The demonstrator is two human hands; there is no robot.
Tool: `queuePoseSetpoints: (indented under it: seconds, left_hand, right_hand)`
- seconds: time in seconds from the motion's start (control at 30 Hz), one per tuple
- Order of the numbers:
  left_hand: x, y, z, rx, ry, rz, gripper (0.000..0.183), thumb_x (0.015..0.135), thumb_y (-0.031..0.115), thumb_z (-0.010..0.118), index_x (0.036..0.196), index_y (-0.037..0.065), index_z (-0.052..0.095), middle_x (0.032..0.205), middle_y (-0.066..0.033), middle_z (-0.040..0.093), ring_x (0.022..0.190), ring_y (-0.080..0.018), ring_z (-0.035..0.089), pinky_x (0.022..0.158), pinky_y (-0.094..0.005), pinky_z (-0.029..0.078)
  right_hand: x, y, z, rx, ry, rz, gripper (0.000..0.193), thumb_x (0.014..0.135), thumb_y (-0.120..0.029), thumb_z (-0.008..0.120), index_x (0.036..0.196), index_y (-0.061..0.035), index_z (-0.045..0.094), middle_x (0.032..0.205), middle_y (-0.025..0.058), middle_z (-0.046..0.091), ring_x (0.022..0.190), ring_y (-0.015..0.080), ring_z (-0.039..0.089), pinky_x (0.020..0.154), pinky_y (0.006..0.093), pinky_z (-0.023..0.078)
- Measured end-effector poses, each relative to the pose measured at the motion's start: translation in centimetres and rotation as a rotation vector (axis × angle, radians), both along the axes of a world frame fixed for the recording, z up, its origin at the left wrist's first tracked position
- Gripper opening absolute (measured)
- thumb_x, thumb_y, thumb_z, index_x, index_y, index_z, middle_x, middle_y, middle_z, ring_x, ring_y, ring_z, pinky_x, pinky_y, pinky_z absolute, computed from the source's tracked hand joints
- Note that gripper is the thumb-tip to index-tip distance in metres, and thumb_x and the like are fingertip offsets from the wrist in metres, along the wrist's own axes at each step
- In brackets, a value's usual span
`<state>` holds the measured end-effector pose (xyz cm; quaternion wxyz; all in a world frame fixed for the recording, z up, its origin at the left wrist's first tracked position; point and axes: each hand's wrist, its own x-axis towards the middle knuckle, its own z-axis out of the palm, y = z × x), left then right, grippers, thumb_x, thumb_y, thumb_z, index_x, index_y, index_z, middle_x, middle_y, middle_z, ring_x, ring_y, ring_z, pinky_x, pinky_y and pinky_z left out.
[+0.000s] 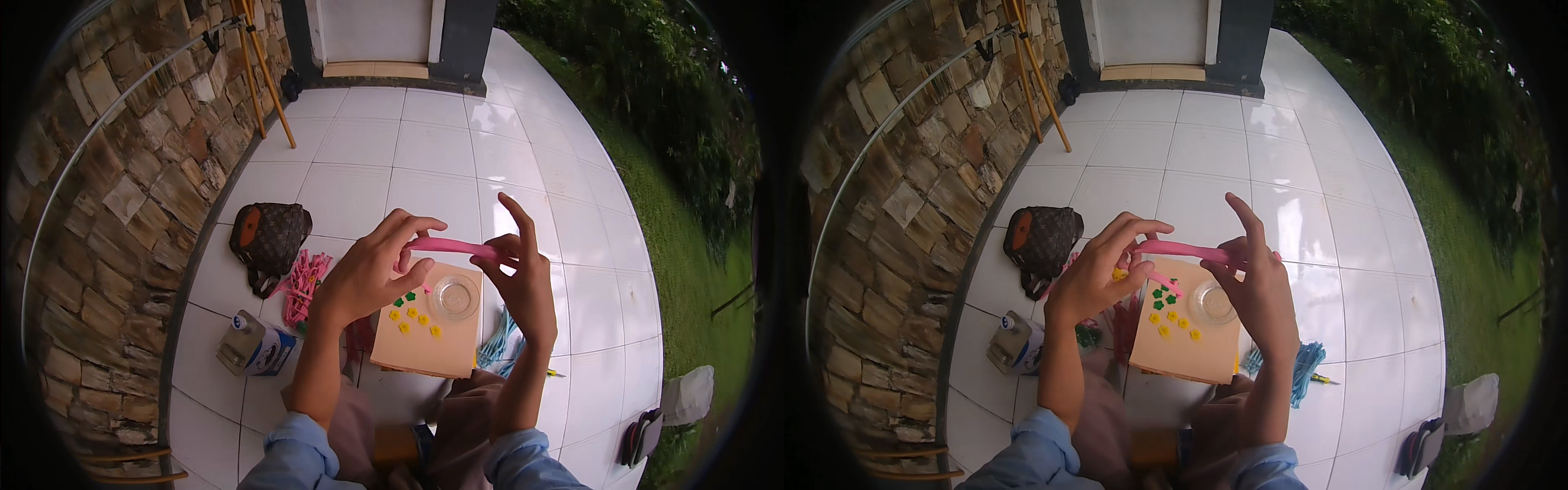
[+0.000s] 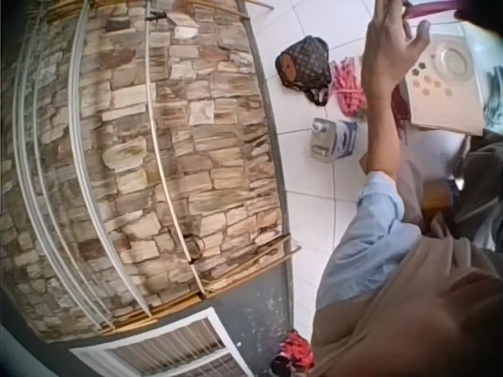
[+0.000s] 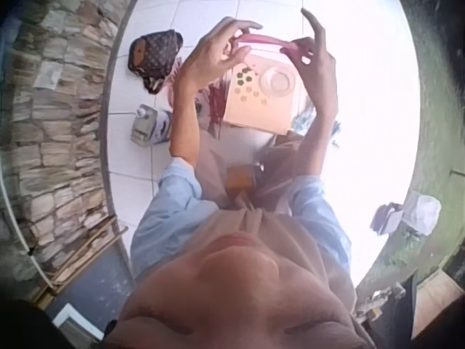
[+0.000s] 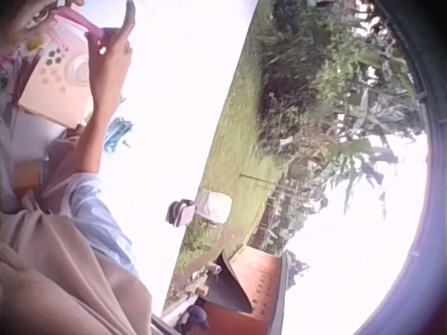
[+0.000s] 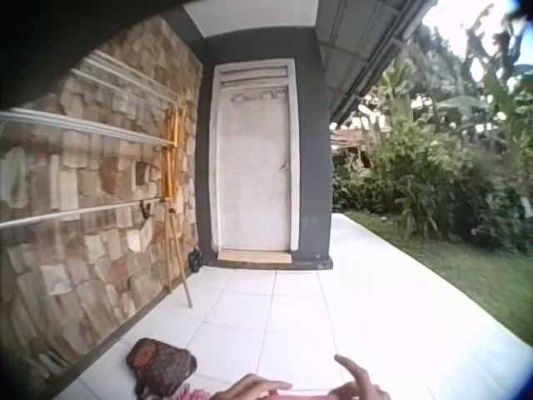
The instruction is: The person applies adhesive from a metal can onto the back of star-shaped decorations and then attaches the decorations onto a pink strap.
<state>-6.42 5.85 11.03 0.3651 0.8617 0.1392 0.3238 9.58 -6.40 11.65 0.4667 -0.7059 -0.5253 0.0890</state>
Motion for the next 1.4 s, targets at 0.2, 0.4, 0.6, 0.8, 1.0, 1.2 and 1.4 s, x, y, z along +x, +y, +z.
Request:
queuePoseSetpoints:
  seconds: [0.2,0.4,0.6,0.8,1.0,1.2,1.4]
  left_hand:
    - [0.0,-0.1,0.0,0.225,0.003,0.153,0.017,0.082,0.009,0.058,0.098,0.007,0.059,0.088,-0.0061,0.053,0.069,-0.0227,0.060,0.059,-0.0338,0.049]
    - [0.6,-0.7,-0.9,0.097,-0.209,0.259,0.014,0.089,0.008,0.048,0.090,0.001,0.059,0.075,-0.0068,0.055,0.060,-0.0167,0.055,0.052,-0.0270,0.041]
    - [1.6,-1.6,-1.4,0.095,-0.333,0.295,0.014,0.088,0.005,0.049,0.095,0.002,0.060,0.074,-0.0067,0.053,0.057,-0.0141,0.051,0.050,-0.0257,0.040]
    - [1.5,-2.5,-1.2,0.212,-0.124,0.163,0.020,0.079,0.003,0.057,0.098,0.008,0.063,0.070,-0.0053,0.052,0.054,-0.0124,0.047,0.046,-0.0247,0.037]
    - [1.8,-2.5,-1.5,0.322,-0.325,0.084,0.021,0.074,0.010,0.059,0.094,0.006,0.064,0.072,-0.0071,0.057,0.056,-0.0171,0.051,0.048,-0.0284,0.040]
    - [2.4,-2.3,-2.2,0.277,-0.520,0.066,0.021,0.085,0.017,0.050,0.093,0.002,0.063,0.071,-0.0077,0.058,0.059,-0.0178,0.055,0.052,-0.0264,0.042]
    - [3.4,-3.0,-2.6,-0.133,-0.209,-0.100,0.022,0.088,0.014,0.046,0.095,0.002,0.063,0.068,-0.0068,0.057,0.057,-0.0112,0.054,0.052,-0.0228,0.041]
  right_hand:
    - [-0.6,-2.3,2.2,0.281,-0.105,0.080,0.072,0.068,0.002,0.069,0.130,-0.0103,0.033,0.099,0.0127,0.060,0.098,0.0256,0.058,0.086,0.0362,0.048]
    - [0.7,-4.2,1.5,0.700,0.152,-0.250,0.087,0.071,-0.035,0.071,0.135,-0.0080,0.019,0.117,0.0198,0.049,0.111,0.0321,0.048,0.092,0.0456,0.038]
    - [0.6,-4.5,0.1,0.313,0.651,0.200,0.110,0.063,-0.039,0.078,0.139,-0.0144,0.002,0.128,0.0220,0.038,0.104,0.0274,0.052,0.078,0.0351,0.050]
    - [0.2,-4.9,1.1,0.602,0.585,0.093,0.076,0.079,0.000,0.062,0.135,-0.0096,0.012,0.103,0.0213,0.058,0.087,0.0209,0.060,0.069,0.0281,0.051]
    - [0.1,-6.1,1.6,0.828,0.344,0.125,0.068,0.079,0.000,0.061,0.130,-0.0022,0.016,0.087,0.0199,0.063,0.082,0.0237,0.060,0.070,0.0330,0.050]
    - [0.1,-6.2,1.4,0.915,0.252,0.192,0.068,0.078,0.005,0.059,0.129,-0.0017,0.013,0.083,0.0193,0.063,0.082,0.0241,0.059,0.071,0.0342,0.050]
    - [0.0,-5.9,0.9,0.889,0.398,0.058,0.069,0.076,0.008,0.060,0.128,-0.0014,0.016,0.087,0.0174,0.062,0.083,0.0218,0.058,0.073,0.0318,0.048]
